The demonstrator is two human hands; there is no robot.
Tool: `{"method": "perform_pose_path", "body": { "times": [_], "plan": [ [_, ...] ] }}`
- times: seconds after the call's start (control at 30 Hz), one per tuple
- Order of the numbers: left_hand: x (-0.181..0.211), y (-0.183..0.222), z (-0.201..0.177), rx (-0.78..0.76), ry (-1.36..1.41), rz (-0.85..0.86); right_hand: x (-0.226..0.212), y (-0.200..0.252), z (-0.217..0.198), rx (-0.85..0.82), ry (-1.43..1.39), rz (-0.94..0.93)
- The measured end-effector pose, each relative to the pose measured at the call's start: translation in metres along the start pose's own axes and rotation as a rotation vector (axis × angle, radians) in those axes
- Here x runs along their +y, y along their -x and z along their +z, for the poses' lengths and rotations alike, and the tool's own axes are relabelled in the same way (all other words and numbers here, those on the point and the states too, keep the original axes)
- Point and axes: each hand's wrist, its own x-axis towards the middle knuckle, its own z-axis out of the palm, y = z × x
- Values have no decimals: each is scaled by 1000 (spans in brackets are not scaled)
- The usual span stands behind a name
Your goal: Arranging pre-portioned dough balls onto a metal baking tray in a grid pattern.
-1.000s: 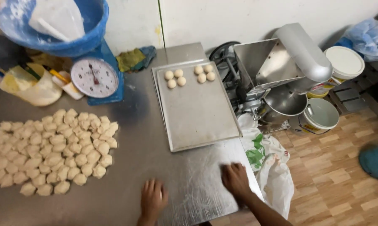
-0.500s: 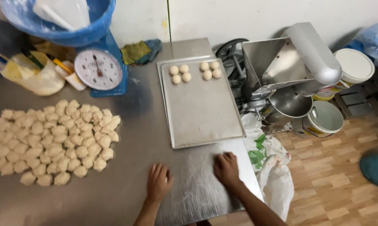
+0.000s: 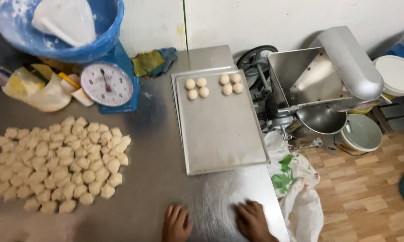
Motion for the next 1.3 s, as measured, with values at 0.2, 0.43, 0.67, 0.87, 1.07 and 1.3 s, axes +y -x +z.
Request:
{"method": "perform_pose_path", "body": {
  "times": [0.2,0.43,0.67,0.87,1.07,1.3],
  "plan": [
    [17,0,-27,49,126,-215,26,0,4,115,-82,116],
    [-5,5,-41,-82,270,-514,55,-4,-16,-364,-211,278],
    [56,-242,-122,306,373,-251,54,-267,-65,-12,-354,174],
    [37,-407,-62,419,309,-141,50,-433,-12,58,-356,189],
    [20,-433,-36,293,221,-243,44,-448,-4,33,-394,208],
    [30,-422,-42,347,330,-279,45,-431,-23,13,-422,213]
  ]
}}
